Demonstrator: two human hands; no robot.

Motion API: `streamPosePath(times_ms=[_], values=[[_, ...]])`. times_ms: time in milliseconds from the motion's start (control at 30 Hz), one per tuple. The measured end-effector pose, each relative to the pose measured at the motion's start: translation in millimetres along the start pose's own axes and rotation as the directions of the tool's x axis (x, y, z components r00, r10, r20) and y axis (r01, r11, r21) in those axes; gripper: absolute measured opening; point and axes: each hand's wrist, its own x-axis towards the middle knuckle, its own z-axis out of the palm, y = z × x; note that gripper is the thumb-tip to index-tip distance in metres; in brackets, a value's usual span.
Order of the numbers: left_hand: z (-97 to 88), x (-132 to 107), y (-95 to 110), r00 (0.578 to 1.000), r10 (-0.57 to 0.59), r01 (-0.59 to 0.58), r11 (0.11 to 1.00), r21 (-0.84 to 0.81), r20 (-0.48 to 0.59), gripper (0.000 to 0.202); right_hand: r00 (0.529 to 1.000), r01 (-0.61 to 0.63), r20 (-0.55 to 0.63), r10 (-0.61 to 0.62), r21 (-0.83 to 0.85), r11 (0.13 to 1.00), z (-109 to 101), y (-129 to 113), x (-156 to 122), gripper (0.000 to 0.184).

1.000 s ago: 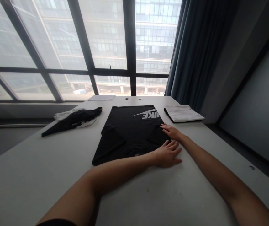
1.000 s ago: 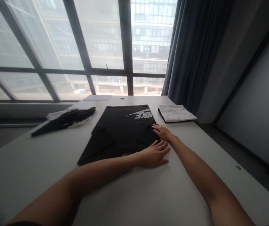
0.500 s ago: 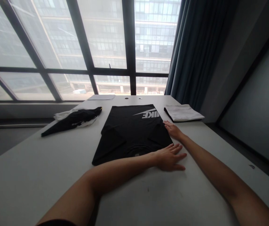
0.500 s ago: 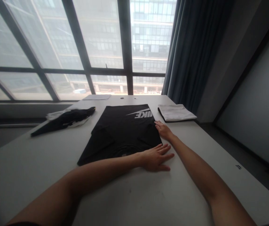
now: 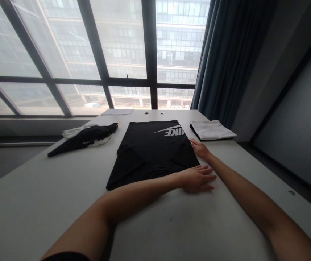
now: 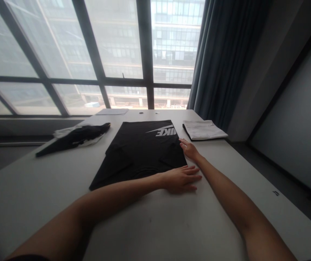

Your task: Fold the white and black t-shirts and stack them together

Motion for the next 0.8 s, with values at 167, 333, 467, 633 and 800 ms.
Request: streamPosePath(times_ms=[167, 333, 467, 633, 800], values=[[-31.5, 4.0, -36.2, 0.916, -0.352, 0.362, 0.932, 0.018, -0.192, 0.038, 0.990, -0.100, -0.102, 0.096, -0.038, 0.994, -1.0, 9.8, 2.5, 0.047], [-41.2, -8.2, -83.5, 0.794, -0.573, 0.596, 0.799, 0.078, -0.202, 0.032, 0.996, 0.012, 0.090, 0.004, -0.172, 0.985, 6.6, 9.7, 0.3, 0.047], [-26.1, -13.5, -96.3, 0.819, -0.536, 0.560, 0.825, 0.081, -0.206, 0.036, 0.999, -0.009, 0.030, 0.012, -0.099, 0.995, 5.7, 12.6, 2.1, 0.048], [-0.8, -13.1, -98.2, 0.824, -0.563, 0.567, 0.821, 0.070, -0.068, 0.056, 0.997, 0.071, 0.033, -0.069, -0.048, 0.996, 4.4, 11.2, 1.2, 0.046], [4.4, -14.8, -100.8, 0.789, -0.614, 0.613, 0.789, 0.034, -0.002, 0.064, 0.958, 0.117, 0.282, -0.057, -0.199, 0.973, 8.2, 3.0, -2.4, 0.050]])
